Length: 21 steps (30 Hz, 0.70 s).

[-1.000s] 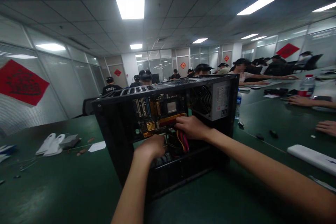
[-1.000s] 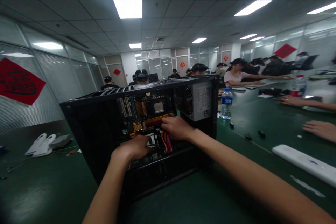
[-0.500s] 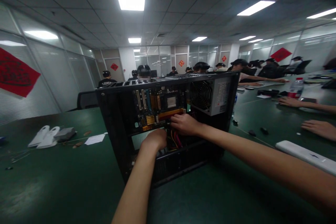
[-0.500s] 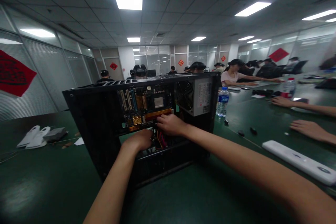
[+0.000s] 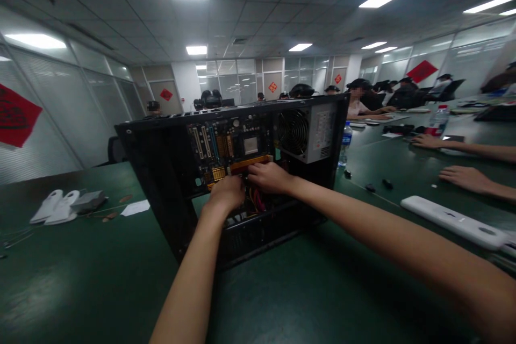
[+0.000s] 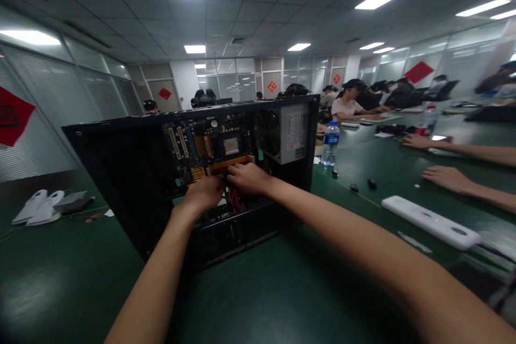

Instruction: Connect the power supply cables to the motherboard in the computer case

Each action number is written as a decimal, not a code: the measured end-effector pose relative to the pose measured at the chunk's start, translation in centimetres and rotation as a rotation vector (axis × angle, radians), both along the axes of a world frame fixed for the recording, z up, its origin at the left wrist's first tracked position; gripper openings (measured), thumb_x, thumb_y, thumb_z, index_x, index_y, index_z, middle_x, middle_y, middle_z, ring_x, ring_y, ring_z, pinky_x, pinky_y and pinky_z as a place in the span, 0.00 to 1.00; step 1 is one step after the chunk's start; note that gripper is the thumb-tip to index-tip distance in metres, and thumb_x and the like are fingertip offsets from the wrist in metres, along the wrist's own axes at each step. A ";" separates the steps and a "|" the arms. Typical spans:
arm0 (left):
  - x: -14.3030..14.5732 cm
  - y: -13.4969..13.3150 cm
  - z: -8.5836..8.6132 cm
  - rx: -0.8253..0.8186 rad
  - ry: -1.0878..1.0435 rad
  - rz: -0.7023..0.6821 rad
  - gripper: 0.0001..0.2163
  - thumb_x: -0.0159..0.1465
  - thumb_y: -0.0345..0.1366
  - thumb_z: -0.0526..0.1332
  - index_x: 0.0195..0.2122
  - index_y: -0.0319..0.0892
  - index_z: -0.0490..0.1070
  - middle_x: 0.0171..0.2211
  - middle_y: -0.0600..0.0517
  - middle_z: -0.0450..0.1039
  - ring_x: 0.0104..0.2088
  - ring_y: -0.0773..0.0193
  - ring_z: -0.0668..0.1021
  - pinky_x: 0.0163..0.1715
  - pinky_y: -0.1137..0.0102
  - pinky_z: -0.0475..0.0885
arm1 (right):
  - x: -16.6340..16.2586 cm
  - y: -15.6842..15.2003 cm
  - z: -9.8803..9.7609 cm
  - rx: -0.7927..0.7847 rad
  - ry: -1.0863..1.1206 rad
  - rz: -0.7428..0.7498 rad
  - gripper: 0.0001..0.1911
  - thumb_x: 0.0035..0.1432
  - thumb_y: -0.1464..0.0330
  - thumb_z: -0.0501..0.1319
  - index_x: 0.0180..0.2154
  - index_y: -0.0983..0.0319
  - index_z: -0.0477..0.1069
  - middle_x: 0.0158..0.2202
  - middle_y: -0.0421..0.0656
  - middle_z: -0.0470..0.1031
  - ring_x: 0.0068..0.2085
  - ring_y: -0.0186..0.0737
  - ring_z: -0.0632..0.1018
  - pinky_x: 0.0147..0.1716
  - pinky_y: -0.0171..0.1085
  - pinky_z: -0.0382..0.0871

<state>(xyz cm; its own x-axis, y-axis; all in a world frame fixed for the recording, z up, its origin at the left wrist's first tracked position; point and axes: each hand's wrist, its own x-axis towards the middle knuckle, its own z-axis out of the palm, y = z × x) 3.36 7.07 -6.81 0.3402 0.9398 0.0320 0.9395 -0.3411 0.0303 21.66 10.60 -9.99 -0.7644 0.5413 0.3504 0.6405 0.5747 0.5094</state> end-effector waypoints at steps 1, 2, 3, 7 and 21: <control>0.0 0.1 0.0 0.009 -0.016 -0.006 0.17 0.68 0.36 0.49 0.46 0.38 0.76 0.48 0.35 0.77 0.49 0.47 0.80 0.44 0.62 0.74 | -0.1 0.0 0.1 -0.008 0.002 -0.007 0.11 0.65 0.71 0.53 0.44 0.66 0.72 0.45 0.52 0.71 0.43 0.46 0.73 0.28 0.37 0.58; 0.1 0.2 0.0 0.013 -0.028 -0.014 0.18 0.69 0.39 0.48 0.45 0.39 0.77 0.48 0.36 0.78 0.49 0.48 0.80 0.43 0.63 0.74 | -0.2 0.0 0.1 -0.017 0.005 -0.011 0.11 0.65 0.71 0.53 0.45 0.66 0.71 0.46 0.52 0.71 0.43 0.47 0.73 0.29 0.37 0.59; 0.1 0.3 0.0 0.013 -0.038 -0.021 0.19 0.69 0.42 0.48 0.44 0.40 0.78 0.47 0.37 0.78 0.48 0.49 0.80 0.43 0.63 0.74 | -0.2 -0.1 0.2 -0.028 0.009 -0.016 0.12 0.65 0.71 0.53 0.46 0.66 0.71 0.46 0.52 0.71 0.44 0.47 0.73 0.30 0.37 0.60; 0.4 0.2 -0.2 0.024 -0.063 -0.030 0.18 0.68 0.44 0.51 0.40 0.42 0.79 0.43 0.40 0.80 0.45 0.51 0.81 0.40 0.65 0.73 | -0.1 -0.6 0.5 -0.089 0.074 -0.099 0.12 0.66 0.70 0.52 0.46 0.67 0.70 0.45 0.53 0.72 0.43 0.46 0.76 0.32 0.37 0.63; 0.7 -0.1 -0.3 0.045 -0.089 -0.008 0.15 0.66 0.43 0.54 0.38 0.43 0.80 0.39 0.42 0.81 0.41 0.52 0.82 0.37 0.67 0.73 | 0.8 -0.2 -0.5 -0.233 0.244 -0.048 0.11 0.59 0.75 0.58 0.45 0.68 0.68 0.49 0.51 0.70 0.43 0.43 0.77 0.38 0.38 0.66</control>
<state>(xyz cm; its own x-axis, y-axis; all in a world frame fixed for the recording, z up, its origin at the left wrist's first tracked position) 4.08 6.97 -7.07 0.3412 0.9342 0.1043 0.9312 -0.3511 0.0979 22.49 10.43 -10.49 -0.6448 0.6619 0.3823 0.7566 0.6238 0.1961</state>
